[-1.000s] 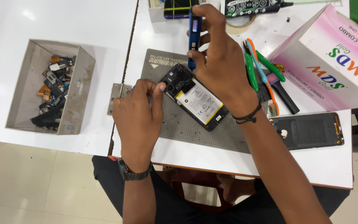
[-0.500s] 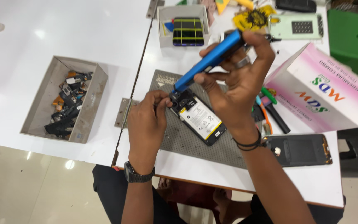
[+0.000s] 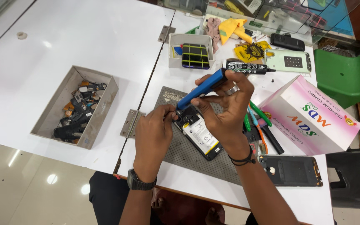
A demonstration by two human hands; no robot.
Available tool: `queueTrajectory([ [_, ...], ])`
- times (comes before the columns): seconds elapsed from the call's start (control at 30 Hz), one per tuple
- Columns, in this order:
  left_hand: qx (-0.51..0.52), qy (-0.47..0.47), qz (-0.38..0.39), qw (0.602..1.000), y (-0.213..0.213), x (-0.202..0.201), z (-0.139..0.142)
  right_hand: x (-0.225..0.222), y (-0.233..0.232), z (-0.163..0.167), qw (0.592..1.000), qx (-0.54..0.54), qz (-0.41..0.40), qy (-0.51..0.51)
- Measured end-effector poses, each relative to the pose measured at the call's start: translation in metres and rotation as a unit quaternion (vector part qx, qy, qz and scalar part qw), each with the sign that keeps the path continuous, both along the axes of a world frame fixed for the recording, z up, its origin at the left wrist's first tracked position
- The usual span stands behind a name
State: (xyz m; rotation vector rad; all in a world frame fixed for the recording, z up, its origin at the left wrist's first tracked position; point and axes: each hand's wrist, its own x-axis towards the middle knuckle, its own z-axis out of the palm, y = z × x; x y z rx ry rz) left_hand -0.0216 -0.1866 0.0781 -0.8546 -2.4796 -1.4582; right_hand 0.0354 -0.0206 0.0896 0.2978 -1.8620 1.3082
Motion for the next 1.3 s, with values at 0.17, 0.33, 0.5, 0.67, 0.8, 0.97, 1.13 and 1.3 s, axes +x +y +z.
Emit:
queueTrajectory([
  [0.17, -0.005, 0.006, 0.003, 1.0, -0.002, -0.001, -0.006, -0.003, 0.0, -0.008, 0.999, -0.008, 0.032, 0.006],
  [0.33, -0.022, -0.003, 0.03, 0.999, 0.0, -0.001, -0.015, -0.003, 0.0, -0.012, 0.998, -0.014, 0.046, 0.032],
  [0.5, -0.079, -0.031, 0.051, 0.995, 0.009, -0.002, -0.012, 0.002, 0.001, 0.005, 0.999, 0.039, 0.001, 0.031],
  [0.67, -0.153, -0.062, 0.087, 0.982, 0.013, -0.003, -0.018, 0.005, 0.004, 0.011, 0.998, 0.059, 0.016, 0.003],
  [0.8, -0.159, -0.08, 0.049, 0.983, 0.01, -0.003, -0.026, 0.01, 0.006, 0.008, 0.996, 0.061, 0.04, -0.043],
  [0.97, -0.151, -0.066, 0.028, 0.986, 0.011, -0.004, -0.026, 0.011, 0.008, 0.009, 0.987, 0.154, 0.007, -0.053],
  [1.13, -0.158, -0.035, -0.008, 0.987, 0.013, -0.009, -0.03, 0.009, 0.015, 0.001, 0.986, 0.105, 0.079, -0.103],
  [1.3, -0.046, -0.013, -0.067, 0.997, 0.006, -0.012, -0.022, 0.001, 0.026, 0.006, 0.991, 0.097, 0.06, -0.074],
])
